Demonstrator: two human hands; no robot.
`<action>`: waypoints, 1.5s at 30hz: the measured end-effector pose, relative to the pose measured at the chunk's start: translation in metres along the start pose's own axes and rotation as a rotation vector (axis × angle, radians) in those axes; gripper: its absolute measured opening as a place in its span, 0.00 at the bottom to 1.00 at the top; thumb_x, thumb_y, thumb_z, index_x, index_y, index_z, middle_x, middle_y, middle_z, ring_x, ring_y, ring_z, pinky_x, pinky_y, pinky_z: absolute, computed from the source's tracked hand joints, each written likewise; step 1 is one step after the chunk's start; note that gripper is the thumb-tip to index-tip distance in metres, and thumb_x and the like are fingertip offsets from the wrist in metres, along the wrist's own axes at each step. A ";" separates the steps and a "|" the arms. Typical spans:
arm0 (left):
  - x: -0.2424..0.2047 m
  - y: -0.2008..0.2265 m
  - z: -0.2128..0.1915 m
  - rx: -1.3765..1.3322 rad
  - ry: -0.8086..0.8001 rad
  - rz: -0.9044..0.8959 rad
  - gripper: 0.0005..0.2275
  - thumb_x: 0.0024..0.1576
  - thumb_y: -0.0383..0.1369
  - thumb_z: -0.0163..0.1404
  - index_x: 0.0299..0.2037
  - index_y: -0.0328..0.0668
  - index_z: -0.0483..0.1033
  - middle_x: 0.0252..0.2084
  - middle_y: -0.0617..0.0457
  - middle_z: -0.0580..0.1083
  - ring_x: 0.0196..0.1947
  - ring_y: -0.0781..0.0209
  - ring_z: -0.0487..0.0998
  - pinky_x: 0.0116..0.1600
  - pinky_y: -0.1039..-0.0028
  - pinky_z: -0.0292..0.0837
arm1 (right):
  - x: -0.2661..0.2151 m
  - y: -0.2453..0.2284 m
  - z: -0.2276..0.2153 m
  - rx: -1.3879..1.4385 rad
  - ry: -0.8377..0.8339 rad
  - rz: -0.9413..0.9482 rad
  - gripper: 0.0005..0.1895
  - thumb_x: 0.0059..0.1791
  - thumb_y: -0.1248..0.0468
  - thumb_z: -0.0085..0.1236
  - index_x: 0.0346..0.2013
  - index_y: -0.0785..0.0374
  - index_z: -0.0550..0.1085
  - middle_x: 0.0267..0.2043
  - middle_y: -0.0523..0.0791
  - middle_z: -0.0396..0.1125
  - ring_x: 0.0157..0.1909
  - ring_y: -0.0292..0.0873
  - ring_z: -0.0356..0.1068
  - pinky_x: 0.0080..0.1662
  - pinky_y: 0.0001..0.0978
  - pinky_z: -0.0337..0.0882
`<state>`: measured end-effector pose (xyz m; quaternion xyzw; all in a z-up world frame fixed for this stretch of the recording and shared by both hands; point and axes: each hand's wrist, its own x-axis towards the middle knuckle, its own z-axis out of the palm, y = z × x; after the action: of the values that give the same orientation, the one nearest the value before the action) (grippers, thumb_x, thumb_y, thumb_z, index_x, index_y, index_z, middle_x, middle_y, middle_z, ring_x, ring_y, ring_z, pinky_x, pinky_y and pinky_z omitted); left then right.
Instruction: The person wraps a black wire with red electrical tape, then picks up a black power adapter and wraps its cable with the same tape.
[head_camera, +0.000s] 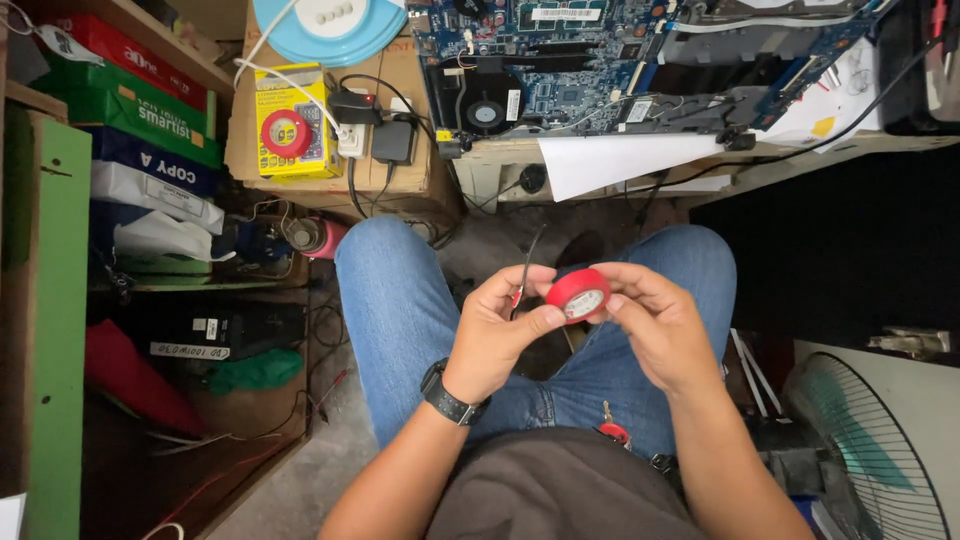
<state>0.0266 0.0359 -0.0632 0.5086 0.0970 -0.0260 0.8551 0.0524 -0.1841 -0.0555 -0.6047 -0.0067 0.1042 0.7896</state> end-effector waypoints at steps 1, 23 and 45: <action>0.001 -0.001 0.001 -0.001 0.001 -0.001 0.26 0.53 0.26 0.77 0.62 0.29 0.84 0.47 0.49 0.86 0.48 0.69 0.87 0.47 0.83 0.87 | 0.002 0.002 0.000 0.000 0.000 0.002 0.20 0.58 0.76 0.59 0.65 0.79 0.78 0.49 0.58 0.80 0.48 0.47 0.83 0.50 0.42 0.88; 0.000 0.000 0.016 -0.110 0.020 -0.095 0.21 0.63 0.23 0.67 0.66 0.29 0.80 0.45 0.43 0.87 0.37 0.72 0.86 0.35 0.89 0.81 | 0.016 0.004 -0.002 -0.281 -0.132 -0.116 0.17 0.57 0.65 0.67 0.59 0.72 0.85 0.56 0.59 0.82 0.60 0.52 0.82 0.58 0.49 0.83; 0.007 -0.004 0.007 -0.033 0.149 -0.065 0.18 0.61 0.24 0.69 0.60 0.30 0.83 0.44 0.44 0.89 0.32 0.77 0.84 0.29 0.94 0.76 | 0.018 0.018 -0.005 -0.369 0.218 -0.091 0.15 0.64 0.67 0.62 0.31 0.61 0.80 0.27 0.47 0.77 0.36 0.39 0.78 0.46 0.33 0.79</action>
<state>0.0342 0.0276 -0.0650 0.4915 0.1775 -0.0142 0.8525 0.0684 -0.1813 -0.0761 -0.7456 0.0323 -0.0004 0.6656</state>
